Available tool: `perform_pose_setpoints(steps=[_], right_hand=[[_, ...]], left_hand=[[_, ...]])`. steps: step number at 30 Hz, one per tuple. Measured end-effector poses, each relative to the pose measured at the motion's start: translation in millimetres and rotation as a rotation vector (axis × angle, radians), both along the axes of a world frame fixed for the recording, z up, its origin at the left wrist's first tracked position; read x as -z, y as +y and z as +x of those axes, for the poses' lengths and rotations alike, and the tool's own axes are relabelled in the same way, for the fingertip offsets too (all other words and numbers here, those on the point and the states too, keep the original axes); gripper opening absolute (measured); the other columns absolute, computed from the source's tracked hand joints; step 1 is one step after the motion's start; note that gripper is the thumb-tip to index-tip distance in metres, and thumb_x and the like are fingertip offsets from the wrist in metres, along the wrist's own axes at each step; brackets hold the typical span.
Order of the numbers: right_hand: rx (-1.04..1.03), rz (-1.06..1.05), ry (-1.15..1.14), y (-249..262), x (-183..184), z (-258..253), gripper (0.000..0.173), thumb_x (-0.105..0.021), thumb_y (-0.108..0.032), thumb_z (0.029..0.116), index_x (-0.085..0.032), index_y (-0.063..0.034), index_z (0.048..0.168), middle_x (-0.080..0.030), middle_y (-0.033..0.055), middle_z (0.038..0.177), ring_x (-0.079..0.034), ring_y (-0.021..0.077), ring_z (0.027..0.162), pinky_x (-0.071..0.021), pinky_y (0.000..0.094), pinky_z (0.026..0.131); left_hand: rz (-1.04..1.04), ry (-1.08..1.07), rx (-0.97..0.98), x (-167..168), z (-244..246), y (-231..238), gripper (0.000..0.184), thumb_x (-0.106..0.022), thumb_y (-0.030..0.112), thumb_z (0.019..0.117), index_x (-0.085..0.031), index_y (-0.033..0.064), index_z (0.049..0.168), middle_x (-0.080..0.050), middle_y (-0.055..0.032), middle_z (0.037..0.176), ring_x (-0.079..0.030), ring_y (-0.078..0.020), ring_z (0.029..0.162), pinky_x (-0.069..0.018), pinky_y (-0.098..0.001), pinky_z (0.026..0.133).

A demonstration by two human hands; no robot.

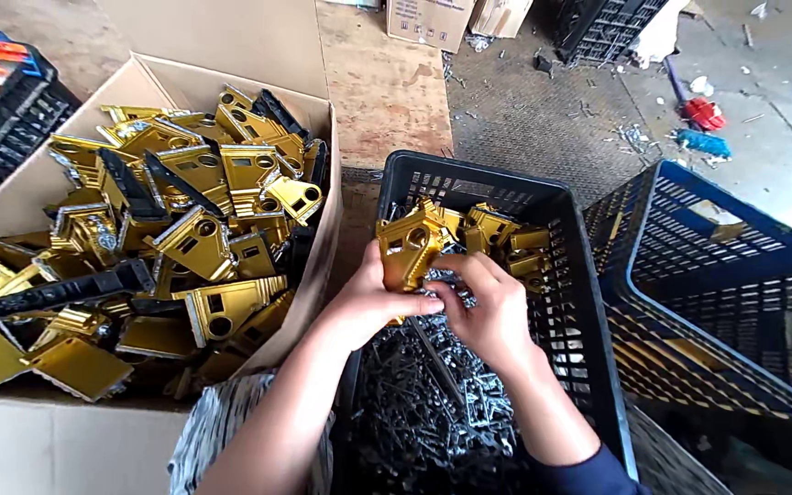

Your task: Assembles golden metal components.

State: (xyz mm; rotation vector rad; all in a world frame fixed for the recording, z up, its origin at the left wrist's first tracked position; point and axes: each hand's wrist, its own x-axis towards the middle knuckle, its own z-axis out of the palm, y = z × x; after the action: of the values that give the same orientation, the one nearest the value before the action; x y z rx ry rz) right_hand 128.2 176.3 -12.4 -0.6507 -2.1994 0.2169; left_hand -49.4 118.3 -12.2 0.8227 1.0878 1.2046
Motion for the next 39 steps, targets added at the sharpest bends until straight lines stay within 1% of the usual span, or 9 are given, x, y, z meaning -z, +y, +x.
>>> perform_pose_setpoints(steps=[5,8,15,17,19,21,23,32,39], right_hand=[[-0.085,0.116,0.152,7.1,6.9,-1.3,0.03,-0.074,-0.022,0.0935,-0.059,0.0004,0.106,-0.064,0.0151,0.096,-0.065,0.0226,0.091,-0.057,0.0324,0.082],[-0.162,-0.287,0.213,13.5,13.3,-0.9,0.077,-0.073,-0.045,0.0919,-0.045,0.0048,0.143,-0.054,0.0211,0.136,-0.06,0.0241,0.119,-0.0582,0.038,0.092],[-0.354,-0.793,0.438,22.7,26.3,-22.9,0.056,-0.069,-0.012,0.0915,-0.045,-0.0052,0.142,-0.062,0.0078,0.127,-0.068,0.0138,0.105,-0.0621,0.0321,0.083],[-0.292,-0.944,0.282,36.7,48.2,-24.9,0.056,-0.066,-0.021,0.0927,-0.047,-0.0091,0.143,-0.063,0.0042,0.126,-0.066,0.0095,0.093,-0.0586,0.0292,0.073],[-0.102,-0.941,-0.15,48.3,82.3,-31.7,0.034,-0.075,-0.019,0.092,-0.069,-0.0032,0.122,-0.072,0.0122,0.11,-0.069,0.0218,0.085,-0.059,0.0433,0.074],[0.061,-0.873,-0.794,42.4,114.5,-55.1,0.027,-0.071,-0.023,0.0943,-0.076,-0.0092,0.117,-0.071,0.0182,0.121,-0.066,0.0391,0.114,-0.0526,0.0633,0.094],[0.053,-0.73,-1.071,20.5,146.0,-71.6,0.025,-0.059,-0.009,0.0969,-0.073,-0.0004,0.115,-0.066,0.0231,0.129,-0.057,0.0459,0.126,-0.047,0.0669,0.098],[0.139,-0.858,-0.999,24.2,132.4,-46.5,0.031,-0.054,-0.025,0.103,-0.07,-0.0132,0.127,-0.07,0.0181,0.125,-0.065,0.0401,0.119,-0.0501,0.0641,0.096],[0.158,-0.892,-1.199,-8.2,139.1,-89.7,0.031,-0.047,-0.003,0.1006,-0.067,0.0028,0.123,-0.064,0.0257,0.132,-0.062,0.0462,0.121,-0.0512,0.0662,0.091]], left_hand=[[0.033,0.208,0.116,2.4,-1.6,1.0,0.096,-0.079,-0.003,0.0692,-0.031,0.0152,0.15,-0.066,-0.007,0.122,-0.069,-0.0149,0.106,-0.0605,-0.033,0.086],[0.016,0.155,0.159,-0.8,-6.0,0.5,0.096,-0.076,-0.006,0.0715,-0.028,0.0172,0.151,-0.065,-0.008,0.119,-0.069,-0.0148,0.098,-0.0607,-0.0299,0.078],[-0.018,0.181,0.014,-0.8,-11.3,0.6,0.099,-0.073,-0.01,0.0739,-0.024,0.0193,0.155,-0.063,-0.0093,0.126,-0.069,-0.0176,0.102,-0.0615,-0.0335,0.079],[-0.022,0.089,-0.137,-1.8,-9.1,2.0,0.096,-0.073,-0.01,0.079,-0.022,0.0193,0.156,-0.063,-0.0102,0.122,-0.069,-0.0185,0.095,-0.0608,-0.0339,0.077],[-0.036,0.011,-0.295,-6.7,-10.9,5.1,0.082,-0.074,-0.003,0.0862,-0.03,0.0205,0.152,-0.063,-0.0088,0.113,-0.067,-0.0162,0.083,-0.0595,-0.0305,0.069],[-0.055,-0.04,-0.388,-10.5,-16.1,7.7,0.067,-0.073,0.016,0.0939,-0.035,0.0242,0.149,-0.062,-0.006,0.116,-0.066,-0.0153,0.086,-0.0582,-0.0301,0.07],[-0.068,-0.102,-0.442,-10.5,-19.2,9.3,0.06,-0.068,0.036,0.0986,-0.036,0.026,0.149,-0.062,-0.0055,0.115,-0.067,-0.0153,0.086,-0.059,-0.0295,0.07],[-0.09,-0.306,-0.6,-22.6,-21.3,11.7,0.046,-0.045,0.054,0.1051,-0.041,0.029,0.144,-0.063,-0.0046,0.112,-0.067,-0.0169,0.085,-0.0581,-0.0308,0.069],[-0.003,-0.324,-0.509,-13.0,-4.2,4.2,0.048,-0.043,0.051,0.1067,-0.038,0.0301,0.15,-0.063,-0.0045,0.123,-0.068,-0.0179,0.099,-0.0594,-0.0356,0.081]])
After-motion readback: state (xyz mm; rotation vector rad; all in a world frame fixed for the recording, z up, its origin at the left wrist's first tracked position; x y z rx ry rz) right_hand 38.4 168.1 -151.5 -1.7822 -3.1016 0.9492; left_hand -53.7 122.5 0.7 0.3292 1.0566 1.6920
